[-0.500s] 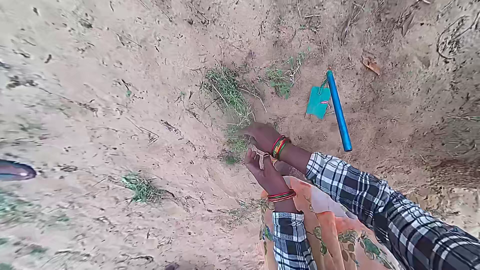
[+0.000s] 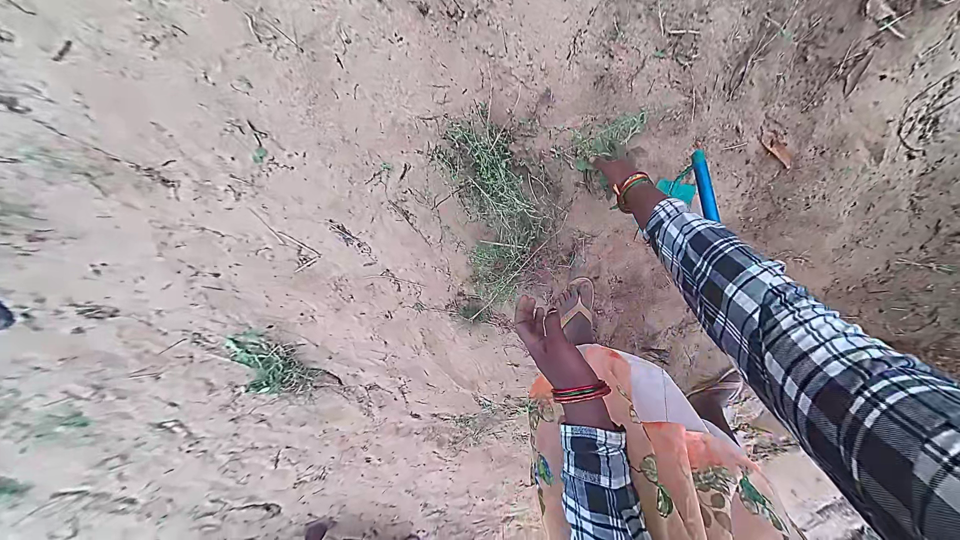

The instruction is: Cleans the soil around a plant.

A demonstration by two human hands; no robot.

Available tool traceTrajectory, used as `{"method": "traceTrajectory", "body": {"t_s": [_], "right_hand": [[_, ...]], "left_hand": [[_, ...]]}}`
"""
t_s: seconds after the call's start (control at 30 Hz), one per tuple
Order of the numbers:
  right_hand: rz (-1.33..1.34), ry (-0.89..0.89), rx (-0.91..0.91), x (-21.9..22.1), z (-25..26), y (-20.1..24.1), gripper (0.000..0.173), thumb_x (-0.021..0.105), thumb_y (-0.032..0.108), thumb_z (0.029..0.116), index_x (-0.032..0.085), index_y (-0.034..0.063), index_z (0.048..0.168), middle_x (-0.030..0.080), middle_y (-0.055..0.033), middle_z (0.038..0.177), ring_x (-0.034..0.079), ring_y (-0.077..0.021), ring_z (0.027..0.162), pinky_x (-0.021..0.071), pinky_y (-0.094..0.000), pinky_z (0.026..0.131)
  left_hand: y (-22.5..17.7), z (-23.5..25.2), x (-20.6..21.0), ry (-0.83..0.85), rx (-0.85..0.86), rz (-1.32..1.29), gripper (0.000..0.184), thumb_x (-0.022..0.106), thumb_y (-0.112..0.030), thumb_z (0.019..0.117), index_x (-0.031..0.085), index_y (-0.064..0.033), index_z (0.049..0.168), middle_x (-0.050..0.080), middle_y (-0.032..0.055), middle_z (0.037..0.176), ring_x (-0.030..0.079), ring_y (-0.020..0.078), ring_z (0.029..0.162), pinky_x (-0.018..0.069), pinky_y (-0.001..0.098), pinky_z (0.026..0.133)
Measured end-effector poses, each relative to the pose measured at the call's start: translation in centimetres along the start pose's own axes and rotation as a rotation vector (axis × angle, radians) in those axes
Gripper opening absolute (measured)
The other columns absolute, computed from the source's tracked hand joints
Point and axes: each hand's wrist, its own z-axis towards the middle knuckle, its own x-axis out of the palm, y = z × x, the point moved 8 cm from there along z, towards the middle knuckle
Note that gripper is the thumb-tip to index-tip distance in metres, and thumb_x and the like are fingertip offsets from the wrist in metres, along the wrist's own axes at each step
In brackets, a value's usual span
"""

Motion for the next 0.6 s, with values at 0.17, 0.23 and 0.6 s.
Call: {"method": "traceTrajectory", "body": {"t_s": [0.17, 0.23, 0.6], "right_hand": [[0.027, 0.500, -0.277, 12.8, -9.4, 8.8, 0.067, 0.059, 0.037, 0.1049, 0.038, 0.0009, 0.157, 0.044, -0.0272, 0.156, 0.045, -0.0393, 0.144, 0.0366, -0.0568, 0.118], [0.017, 0.712, -0.413, 15.9, -15.2, 11.8, 0.060, 0.054, 0.036, 0.1080, 0.041, 0.0056, 0.158, 0.041, -0.0240, 0.160, 0.041, -0.0367, 0.147, 0.0340, -0.0560, 0.120], [-0.737, 0.051, -0.214, 4.4, -2.6, 1.9, 0.070, 0.053, 0.001, 0.0972, 0.030, 0.0103, 0.163, 0.025, -0.0209, 0.169, 0.065, -0.0497, 0.114, 0.0540, -0.0673, 0.086]], "left_hand": [[-0.7, -0.8, 1.2, 0.004, -0.015, 0.001, 0.049, 0.043, -0.005, 0.1031, 0.036, -0.0021, 0.152, 0.040, 0.0174, 0.154, 0.045, 0.0243, 0.135, 0.0408, 0.0463, 0.108], [-1.3, -1.1, 1.7, 0.008, 0.002, 0.011, 0.048, 0.041, -0.008, 0.1052, 0.034, -0.0019, 0.152, 0.038, 0.0178, 0.155, 0.044, 0.0253, 0.135, 0.0403, 0.0474, 0.108], [0.6, -1.7, 2.9, 0.063, -0.055, 0.006, 0.045, 0.045, -0.004, 0.1036, 0.040, -0.0020, 0.149, 0.045, 0.0166, 0.148, 0.049, 0.0237, 0.129, 0.0426, 0.0456, 0.106]]}}
